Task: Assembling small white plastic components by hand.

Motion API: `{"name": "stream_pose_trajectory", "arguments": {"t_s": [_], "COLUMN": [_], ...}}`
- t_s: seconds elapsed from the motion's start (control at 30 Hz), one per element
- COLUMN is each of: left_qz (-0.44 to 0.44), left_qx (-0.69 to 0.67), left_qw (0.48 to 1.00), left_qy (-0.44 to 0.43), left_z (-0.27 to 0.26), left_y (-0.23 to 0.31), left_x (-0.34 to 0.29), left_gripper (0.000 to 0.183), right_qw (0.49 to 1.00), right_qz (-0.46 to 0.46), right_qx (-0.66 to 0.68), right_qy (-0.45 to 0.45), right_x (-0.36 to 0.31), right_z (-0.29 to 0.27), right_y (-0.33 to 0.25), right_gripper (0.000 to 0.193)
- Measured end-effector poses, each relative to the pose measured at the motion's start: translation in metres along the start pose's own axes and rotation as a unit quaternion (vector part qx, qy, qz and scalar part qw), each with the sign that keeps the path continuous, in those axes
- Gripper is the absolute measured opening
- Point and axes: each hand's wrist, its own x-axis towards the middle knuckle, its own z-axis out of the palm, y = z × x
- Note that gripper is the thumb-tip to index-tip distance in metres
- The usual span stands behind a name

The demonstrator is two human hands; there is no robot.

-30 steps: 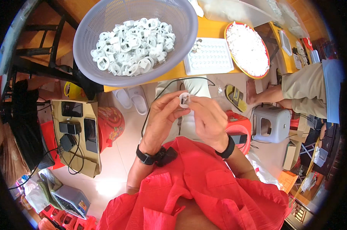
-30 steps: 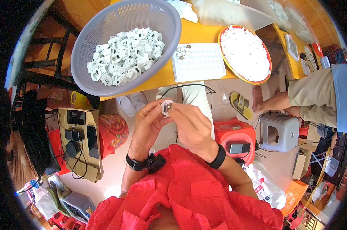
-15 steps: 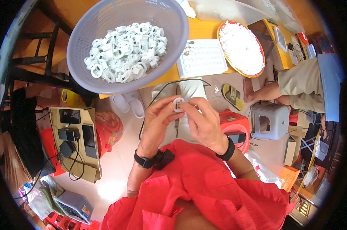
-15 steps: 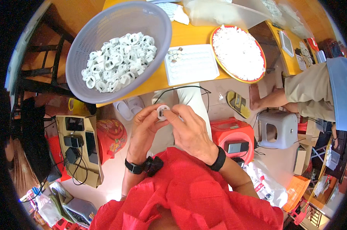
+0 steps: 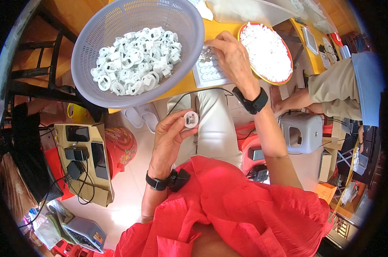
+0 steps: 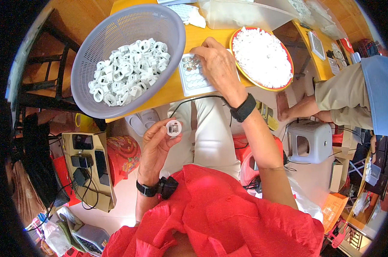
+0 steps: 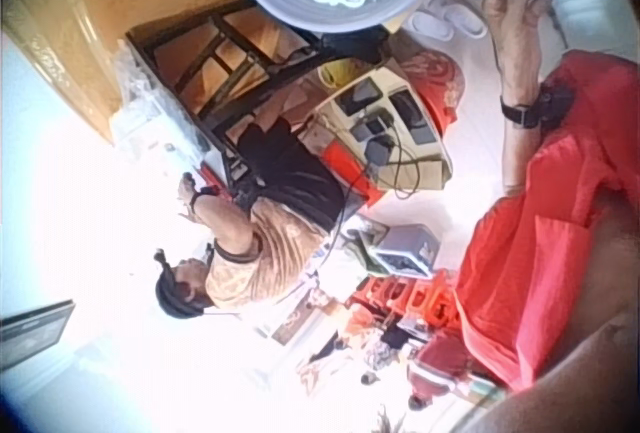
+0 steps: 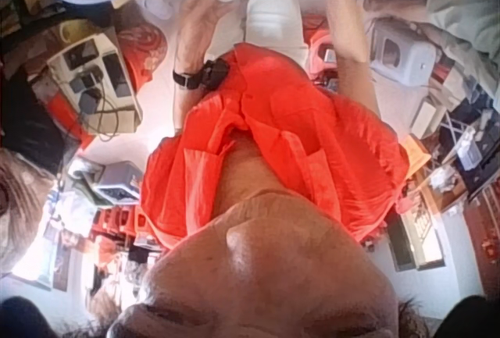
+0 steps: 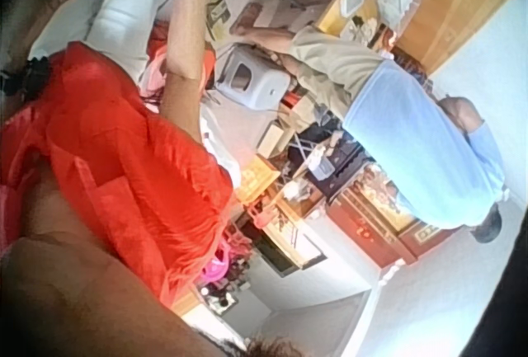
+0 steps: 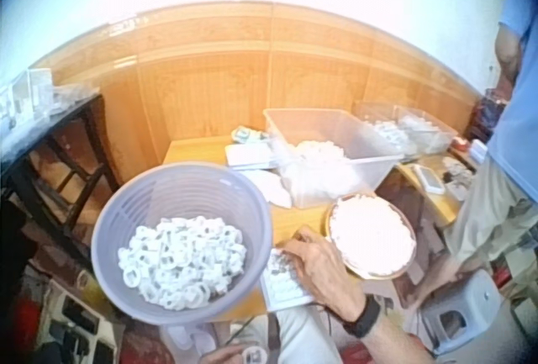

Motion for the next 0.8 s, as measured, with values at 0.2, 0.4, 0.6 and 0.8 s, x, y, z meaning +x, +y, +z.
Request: {"name": "stream_pose_trajectory", "arguments": {"t_s": [0.2, 0.4, 0.6, 0.8], "left_qz": [-0.002, -0.003, -0.018, -0.002], "left_qx": [-0.002, 0.007, -0.027, -0.006], "left_qw": [1.000, 1.000, 0.999, 1.000], "left_qy": [0.000, 0.008, -0.001, -0.009], "left_z": [-0.004, -0.001, -0.001, 0.006], "left_y": [0.001, 0.005, 0.004, 0.002], "left_x": [0.002, 0.000, 0.003, 0.002], "left_gripper": [0.029, 0.029, 0.028, 0.026], "right_qw": [0.999, 0.995, 0.970, 0.974], "right_qz": [-0.032, 0.011, 0.104, 0.050], "right_qx": [-0.016, 0.085, 0.218, 0.221], "right_qy": [-0.017, 0.043, -0.019, -0.013], "right_x": [0.002, -0.006, -0.058, -0.096], "right_z": [0.001, -0.011, -0.040, -0.030], "right_y": [0.001, -0.003, -0.070, -0.093], "right_gripper": [0.007, 0.008, 0.010, 0.018]}}
